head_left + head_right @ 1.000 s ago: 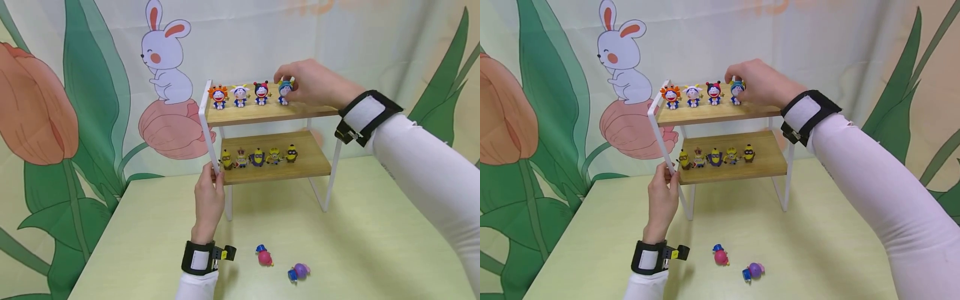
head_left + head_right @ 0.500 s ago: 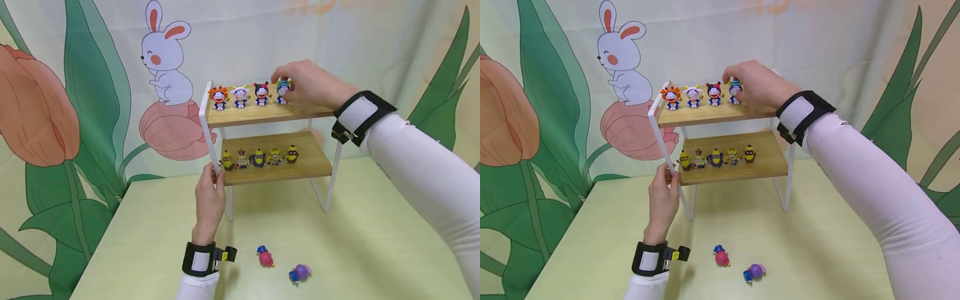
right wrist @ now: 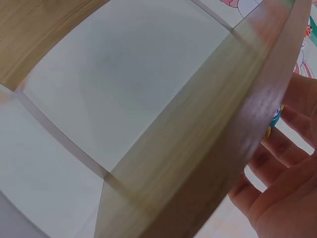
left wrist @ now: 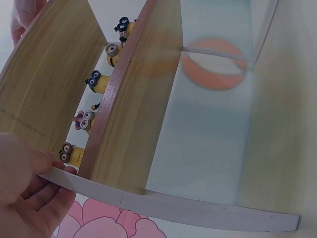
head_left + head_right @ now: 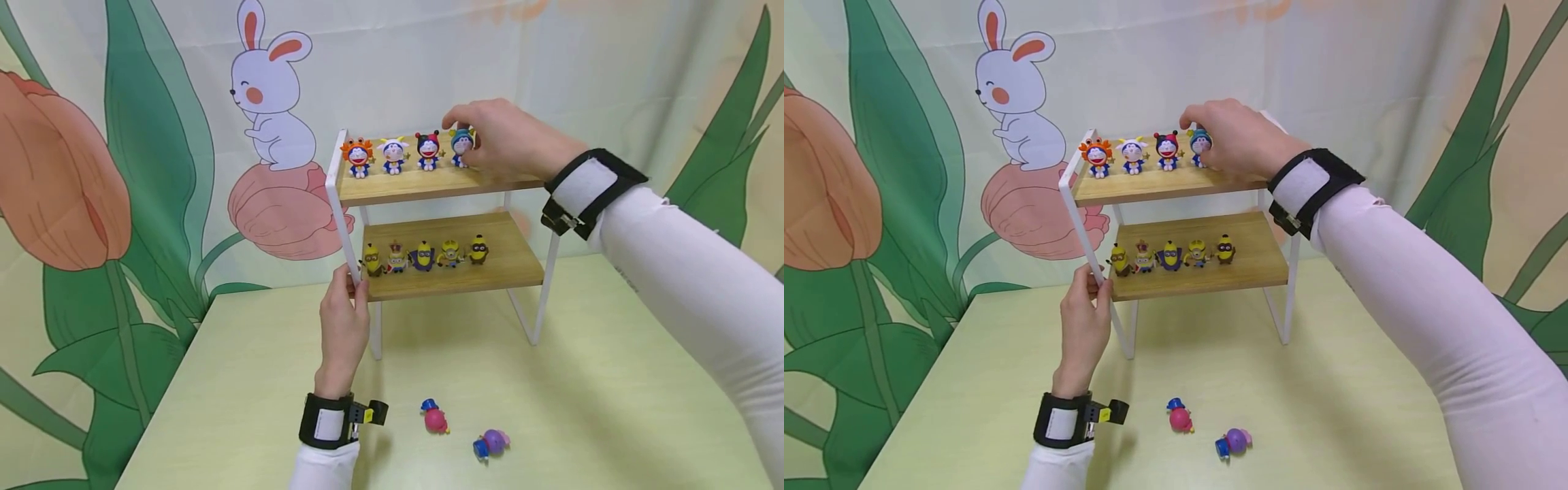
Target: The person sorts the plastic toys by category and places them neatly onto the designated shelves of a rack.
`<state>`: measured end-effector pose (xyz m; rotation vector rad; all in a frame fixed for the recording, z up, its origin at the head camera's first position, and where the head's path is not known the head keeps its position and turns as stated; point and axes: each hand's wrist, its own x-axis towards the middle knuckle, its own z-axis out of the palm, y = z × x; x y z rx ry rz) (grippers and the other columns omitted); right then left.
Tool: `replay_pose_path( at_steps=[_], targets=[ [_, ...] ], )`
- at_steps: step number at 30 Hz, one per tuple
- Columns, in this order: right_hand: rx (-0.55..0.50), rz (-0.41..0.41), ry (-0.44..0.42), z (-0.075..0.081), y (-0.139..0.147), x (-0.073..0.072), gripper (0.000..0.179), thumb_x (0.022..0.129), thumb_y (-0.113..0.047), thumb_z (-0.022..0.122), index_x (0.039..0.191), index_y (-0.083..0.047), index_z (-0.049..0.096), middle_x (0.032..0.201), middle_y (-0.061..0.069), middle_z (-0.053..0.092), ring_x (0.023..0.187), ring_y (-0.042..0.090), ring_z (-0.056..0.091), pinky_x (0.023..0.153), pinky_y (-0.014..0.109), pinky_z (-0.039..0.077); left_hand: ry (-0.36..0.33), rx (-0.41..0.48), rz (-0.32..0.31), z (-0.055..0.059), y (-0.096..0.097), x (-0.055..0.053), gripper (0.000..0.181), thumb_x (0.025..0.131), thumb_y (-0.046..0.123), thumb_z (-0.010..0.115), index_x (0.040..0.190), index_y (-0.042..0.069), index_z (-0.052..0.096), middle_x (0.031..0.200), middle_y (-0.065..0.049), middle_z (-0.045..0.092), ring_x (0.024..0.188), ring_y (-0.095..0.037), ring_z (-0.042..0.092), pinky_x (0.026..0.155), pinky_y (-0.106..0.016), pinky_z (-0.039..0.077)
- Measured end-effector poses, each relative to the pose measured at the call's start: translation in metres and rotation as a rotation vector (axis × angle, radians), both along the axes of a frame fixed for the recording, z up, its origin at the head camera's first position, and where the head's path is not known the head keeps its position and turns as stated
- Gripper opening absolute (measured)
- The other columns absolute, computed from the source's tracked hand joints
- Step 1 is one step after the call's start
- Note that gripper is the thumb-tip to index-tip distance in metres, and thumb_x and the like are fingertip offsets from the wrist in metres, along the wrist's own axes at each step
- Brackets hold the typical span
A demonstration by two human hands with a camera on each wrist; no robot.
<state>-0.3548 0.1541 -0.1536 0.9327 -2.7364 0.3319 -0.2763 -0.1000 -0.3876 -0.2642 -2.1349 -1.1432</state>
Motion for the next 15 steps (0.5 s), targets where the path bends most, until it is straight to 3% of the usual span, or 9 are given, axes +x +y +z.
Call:
replay_pose_path(
  at_steps=[9,15],
  targets=[
    [-0.003,-0.020,-0.033,0.004,0.005,0.005,0.059,0.094,-0.013,0.062,0.147,-0.005,0.038,0.137,0.021,0.047,0.123,0.036,0.044,0.103,0.050,0.036,0.009,-0.005,-0.002,0.000,0.002,0.001,0.022,0.097,0.000,0.058,0.117,-0.004,0.053,0.092,-0.014,0.062,0.079,-0.024,0.059,0.069,-0.034,0.049],
    [-0.077,0.013,-0.052,0.011,0.010,0.013,0.072,0.092,-0.021,0.068,0.152,-0.009,0.031,0.147,0.019,0.037,0.134,0.036,0.035,0.108,0.052,0.031,0.011,-0.006,0.009,0.000,0.000,0.000,0.021,0.097,0.000,0.058,0.117,-0.006,0.054,0.091,-0.014,0.061,0.078,-0.025,0.059,0.069,-0.034,0.049]
  ],
)
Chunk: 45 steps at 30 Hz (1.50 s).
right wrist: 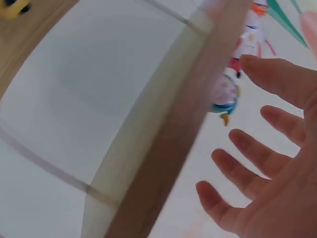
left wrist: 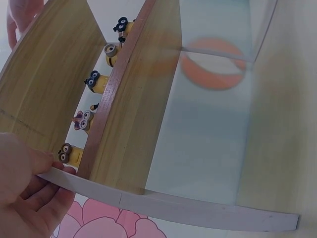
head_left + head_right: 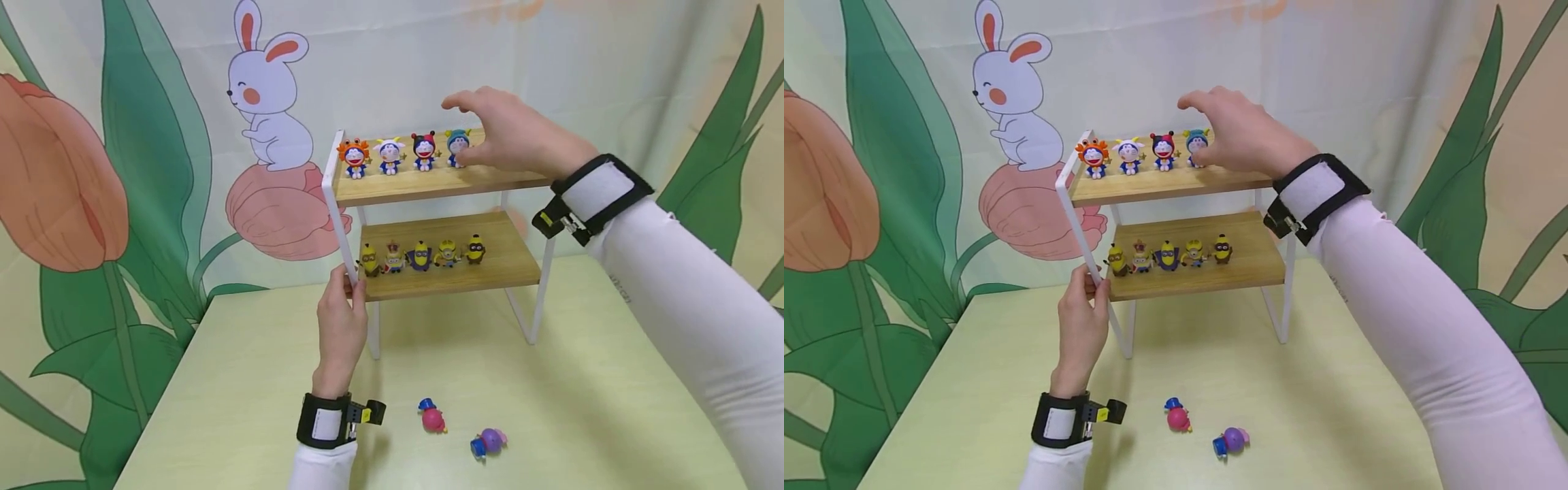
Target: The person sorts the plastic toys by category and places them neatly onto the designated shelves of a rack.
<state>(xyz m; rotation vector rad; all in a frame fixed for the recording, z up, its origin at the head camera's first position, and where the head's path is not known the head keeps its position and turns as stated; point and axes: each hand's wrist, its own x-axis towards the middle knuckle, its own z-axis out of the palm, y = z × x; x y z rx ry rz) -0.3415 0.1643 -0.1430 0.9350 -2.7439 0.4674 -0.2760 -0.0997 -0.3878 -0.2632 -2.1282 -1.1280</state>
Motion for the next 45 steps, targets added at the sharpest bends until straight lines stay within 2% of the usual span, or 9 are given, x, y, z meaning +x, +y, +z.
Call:
replay_pose_path(
  at_steps=[3,7,15,23,30,35,39,42,45],
  targets=[
    [-0.102,-0.011,-0.058,0.001,0.004,0.011,0.080,0.090,-0.027,0.071,0.155,-0.015,0.026,0.155,0.012,0.030,0.141,0.030,0.026,0.112,0.050,0.023,-0.002,0.005,0.004,0.000,-0.001,0.000,0.022,0.096,0.000,0.058,0.117,-0.007,0.054,0.091,-0.014,0.061,0.078,-0.025,0.058,0.068,-0.034,0.049],
    [-0.275,-0.018,-0.135,-0.005,0.013,0.037,0.085,0.087,-0.032,0.075,0.155,-0.022,0.026,0.159,0.000,0.023,0.145,0.020,0.018,0.114,0.050,0.015,-0.012,0.006,0.003,-0.003,-0.002,-0.001,0.022,0.097,0.001,0.058,0.117,-0.006,0.054,0.091,-0.014,0.061,0.078,-0.024,0.058,0.067,-0.033,0.049],
    [-0.473,0.009,-0.121,-0.026,0.025,0.084,0.074,0.086,-0.036,0.076,0.149,-0.028,0.038,0.152,-0.009,0.033,0.139,0.016,0.027,0.110,0.052,0.021,0.003,0.008,0.001,-0.002,-0.001,-0.001,0.022,0.097,0.001,0.058,0.117,-0.006,0.054,0.091,-0.014,0.062,0.078,-0.025,0.059,0.069,-0.035,0.049],
    [-0.509,0.104,-0.052,-0.054,0.031,0.102,0.068,0.086,-0.021,0.077,0.146,-0.021,0.045,0.148,-0.003,0.042,0.138,0.020,0.031,0.108,0.057,0.023,0.008,0.006,0.028,-0.003,-0.004,0.002,0.021,0.097,0.002,0.058,0.117,-0.005,0.054,0.090,-0.012,0.061,0.078,-0.024,0.059,0.069,-0.035,0.049],
    [-0.476,0.193,-0.022,-0.097,0.040,0.115,0.069,0.083,-0.012,0.080,0.143,-0.020,0.048,0.150,0.001,0.039,0.138,0.023,0.032,0.103,0.058,0.032,0.013,-0.027,0.016,-0.002,-0.002,0.001,0.022,0.098,0.002,0.057,0.118,-0.006,0.052,0.092,-0.013,0.061,0.079,-0.024,0.059,0.069,-0.035,0.050],
    [-0.477,0.206,-0.045,-0.120,0.047,0.116,0.067,0.083,-0.010,0.080,0.142,-0.017,0.049,0.152,0.003,0.036,0.138,0.027,0.032,0.101,0.059,0.033,0.030,-0.009,0.023,-0.002,0.000,-0.001,0.022,0.097,0.001,0.057,0.118,-0.006,0.053,0.092,-0.013,0.061,0.078,-0.024,0.059,0.069,-0.034,0.050],
    [-0.450,0.174,-0.088,-0.136,0.053,0.117,0.064,0.085,-0.015,0.078,0.142,-0.016,0.049,0.153,0.003,0.034,0.141,0.029,0.026,0.103,0.062,0.029,0.025,-0.012,0.018,-0.004,0.002,-0.002,0.023,0.098,0.002,0.057,0.119,-0.006,0.053,0.093,-0.012,0.061,0.078,-0.023,0.059,0.069,-0.033,0.050],
    [-0.412,0.172,-0.131,-0.148,0.054,0.119,0.061,0.088,-0.021,0.075,0.143,-0.019,0.047,0.152,0.000,0.034,0.141,0.027,0.028,0.103,0.060,0.032,0.031,-0.020,0.023,-0.005,0.002,-0.001,0.023,0.098,0.002,0.057,0.119,-0.006,0.053,0.092,-0.012,0.061,0.077,-0.023,0.059,0.067,-0.034,0.050],
    [-0.358,0.212,-0.172,-0.157,0.050,0.118,0.056,0.092,-0.024,0.071,0.143,-0.019,0.048,0.151,0.001,0.036,0.135,0.027,0.037,0.096,0.052,0.043,0.045,-0.028,0.031,-0.003,-0.001,0.000,0.022,0.098,0.001,0.057,0.118,-0.006,0.053,0.091,-0.013,0.061,0.077,-0.024,0.059,0.067,-0.034,0.051]
  ],
)
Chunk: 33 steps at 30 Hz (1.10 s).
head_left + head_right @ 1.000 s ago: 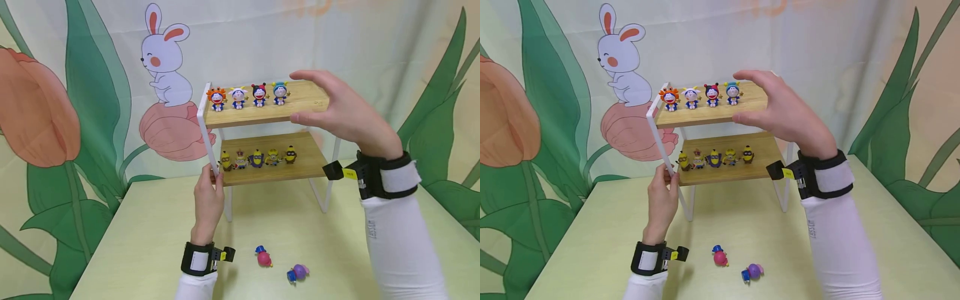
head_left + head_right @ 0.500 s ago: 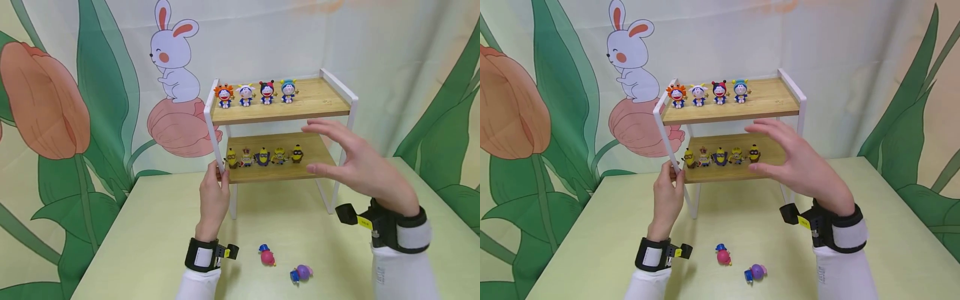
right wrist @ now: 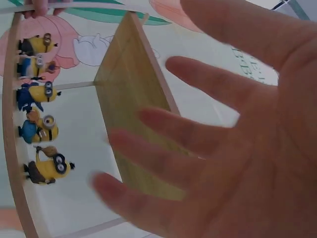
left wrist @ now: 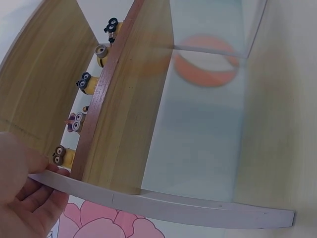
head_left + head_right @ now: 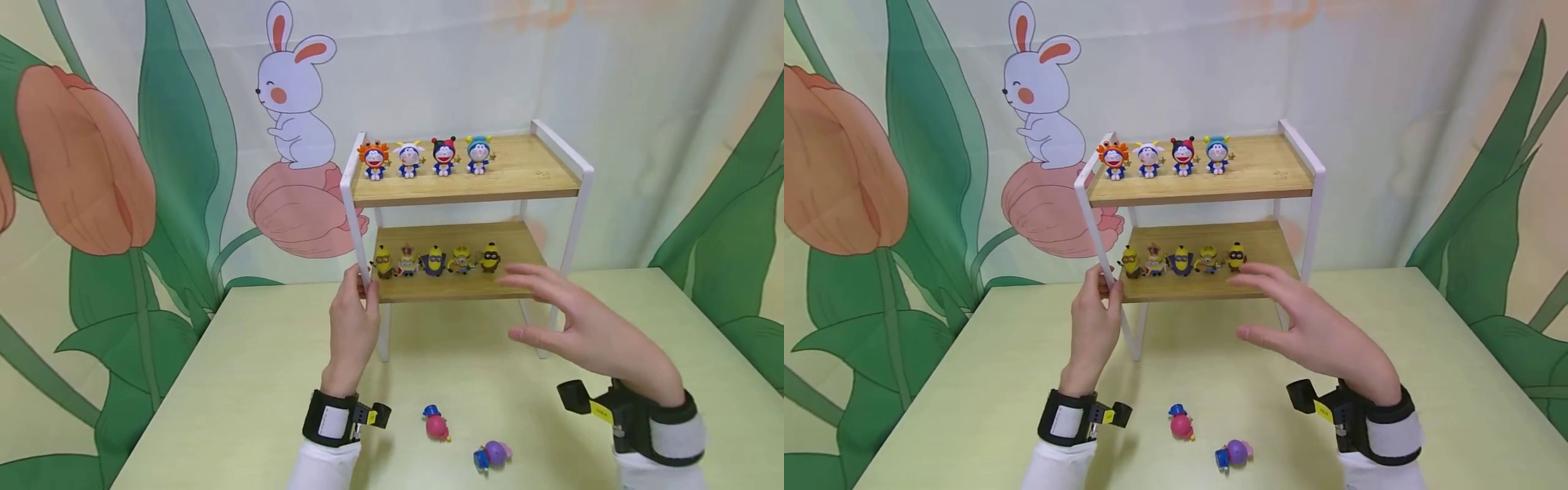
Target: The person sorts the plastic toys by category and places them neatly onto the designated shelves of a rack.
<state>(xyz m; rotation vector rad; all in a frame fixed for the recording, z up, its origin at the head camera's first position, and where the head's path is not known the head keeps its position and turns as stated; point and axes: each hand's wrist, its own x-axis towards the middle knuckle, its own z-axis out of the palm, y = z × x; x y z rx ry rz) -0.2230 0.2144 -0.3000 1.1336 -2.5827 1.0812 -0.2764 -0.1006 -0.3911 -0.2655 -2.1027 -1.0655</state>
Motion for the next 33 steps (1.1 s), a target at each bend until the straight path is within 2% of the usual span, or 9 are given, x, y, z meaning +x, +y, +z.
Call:
replay_pose_path(
  at_steps=[6,10,13,17,24,33],
  targets=[
    [0.099,0.077,-0.043,-0.009,-0.010,0.003,0.051,0.095,-0.035,0.065,0.140,-0.017,0.050,0.141,0.000,0.050,0.124,0.023,0.049,0.088,0.043,0.050,0.010,-0.011,0.015,0.001,0.000,0.001,0.021,0.097,0.001,0.057,0.117,-0.004,0.053,0.091,-0.013,0.061,0.077,-0.024,0.059,0.067,-0.036,0.051],
    [0.179,0.079,-0.080,-0.010,-0.016,0.003,0.053,0.095,-0.045,0.061,0.140,-0.018,0.051,0.133,-0.003,0.056,0.117,0.020,0.054,0.087,0.041,0.049,0.009,-0.014,0.012,0.000,0.000,0.000,0.020,0.098,0.001,0.057,0.116,-0.004,0.052,0.092,-0.013,0.062,0.077,-0.024,0.060,0.067,-0.036,0.051],
    [0.224,0.060,-0.091,-0.012,-0.017,0.002,0.054,0.096,-0.047,0.059,0.140,-0.016,0.052,0.134,-0.002,0.056,0.117,0.021,0.055,0.090,0.043,0.048,0.004,-0.016,0.008,-0.001,0.001,-0.001,0.020,0.098,0.002,0.056,0.117,-0.004,0.052,0.093,-0.014,0.062,0.078,-0.024,0.060,0.067,-0.035,0.051],
    [0.241,0.065,-0.094,-0.016,-0.019,0.000,0.050,0.096,-0.043,0.060,0.138,-0.015,0.054,0.132,-0.002,0.058,0.115,0.021,0.056,0.090,0.043,0.047,-0.005,-0.014,0.016,-0.002,0.002,-0.001,0.021,0.098,0.002,0.057,0.117,-0.004,0.052,0.092,-0.014,0.062,0.078,-0.024,0.059,0.067,-0.034,0.050],
    [0.276,0.130,-0.099,-0.025,-0.033,-0.001,0.043,0.098,-0.039,0.060,0.132,-0.014,0.060,0.125,-0.002,0.062,0.115,0.022,0.057,0.093,0.044,0.047,-0.012,-0.002,0.014,-0.002,0.002,0.001,0.022,0.098,0.002,0.057,0.118,-0.005,0.052,0.093,-0.013,0.062,0.078,-0.024,0.060,0.067,-0.035,0.051],
    [0.334,0.201,-0.037,-0.035,-0.054,-0.002,0.034,0.099,-0.033,0.059,0.128,-0.015,0.063,0.123,-0.002,0.064,0.114,0.020,0.059,0.096,0.043,0.046,-0.009,-0.003,0.011,0.000,0.003,0.001,0.024,0.098,0.002,0.057,0.119,-0.006,0.052,0.093,-0.013,0.062,0.079,-0.024,0.059,0.067,-0.035,0.051]
  ],
)
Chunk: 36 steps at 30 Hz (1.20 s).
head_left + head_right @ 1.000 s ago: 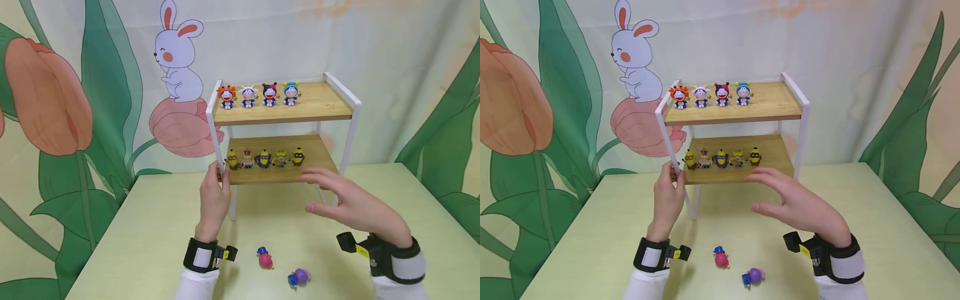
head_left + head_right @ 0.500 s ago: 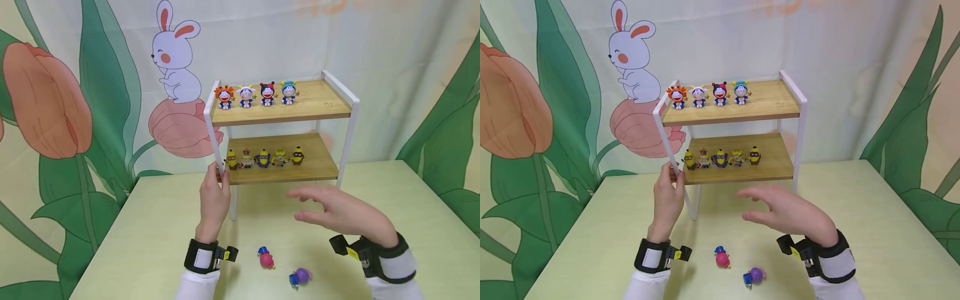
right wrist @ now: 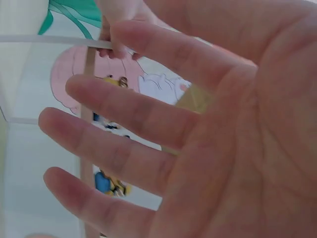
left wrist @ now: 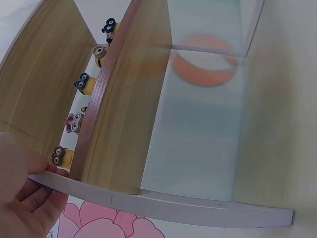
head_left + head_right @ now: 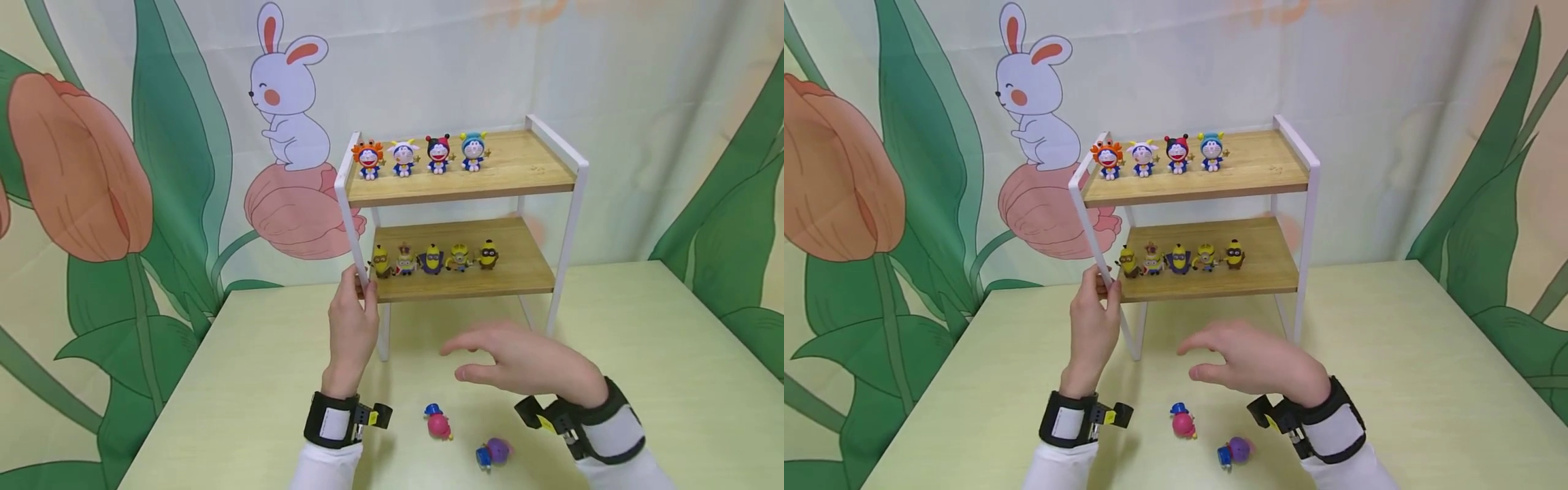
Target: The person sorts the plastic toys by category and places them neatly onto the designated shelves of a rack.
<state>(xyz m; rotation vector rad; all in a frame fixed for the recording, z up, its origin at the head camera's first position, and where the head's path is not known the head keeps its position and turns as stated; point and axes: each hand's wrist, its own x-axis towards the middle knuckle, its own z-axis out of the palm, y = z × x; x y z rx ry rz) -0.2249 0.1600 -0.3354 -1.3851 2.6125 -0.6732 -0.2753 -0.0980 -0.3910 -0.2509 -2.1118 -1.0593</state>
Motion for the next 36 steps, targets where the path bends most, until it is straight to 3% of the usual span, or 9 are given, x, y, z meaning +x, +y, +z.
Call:
replay_pose_path(
  at_steps=[6,14,21,28,36],
  targets=[
    [0.065,0.032,0.042,-0.009,-0.015,-0.001,0.028,0.098,-0.032,0.061,0.122,-0.019,0.066,0.120,-0.004,0.065,0.113,0.019,0.059,0.095,0.041,0.046,-0.012,0.002,-0.001,0.000,-0.001,0.000,0.023,0.098,0.001,0.057,0.119,-0.005,0.052,0.092,-0.013,0.061,0.078,-0.024,0.059,0.068,-0.034,0.050],
    [0.127,0.070,0.010,-0.029,-0.034,-0.003,0.024,0.095,-0.028,0.065,0.116,-0.017,0.069,0.112,-0.008,0.066,0.105,0.013,0.060,0.092,0.035,0.046,0.009,0.002,-0.007,-0.001,-0.001,-0.001,0.022,0.098,0.001,0.057,0.119,-0.005,0.052,0.091,-0.013,0.061,0.078,-0.025,0.060,0.068,-0.035,0.051],
    [0.180,0.052,-0.099,-0.049,-0.047,-0.003,0.022,0.092,-0.025,0.068,0.113,-0.017,0.070,0.107,-0.006,0.067,0.100,0.012,0.061,0.089,0.032,0.048,-0.019,-0.007,-0.009,-0.001,-0.002,0.000,0.025,0.098,0.002,0.056,0.121,-0.005,0.051,0.093,-0.012,0.061,0.079,-0.024,0.059,0.068,-0.034,0.050],
    [0.203,0.095,-0.198,-0.065,-0.061,0.002,0.010,0.087,-0.015,0.071,0.097,-0.016,0.072,0.077,-0.015,0.060,0.071,0.000,0.054,0.069,0.020,0.046,-0.018,-0.009,-0.003,0.000,-0.002,0.001,0.023,0.098,0.002,0.057,0.120,-0.003,0.051,0.093,-0.012,0.061,0.078,-0.023,0.059,0.068,-0.034,0.050],
    [0.221,0.113,-0.128,-0.078,-0.072,0.005,0.018,0.082,-0.004,0.071,0.097,-0.013,0.074,0.077,-0.010,0.061,0.070,0.001,0.051,0.069,0.017,0.044,-0.011,-0.009,-0.008,0.000,-0.002,0.001,0.023,0.097,0.001,0.057,0.119,-0.003,0.051,0.092,-0.012,0.061,0.078,-0.023,0.059,0.067,-0.033,0.050]
  ],
)
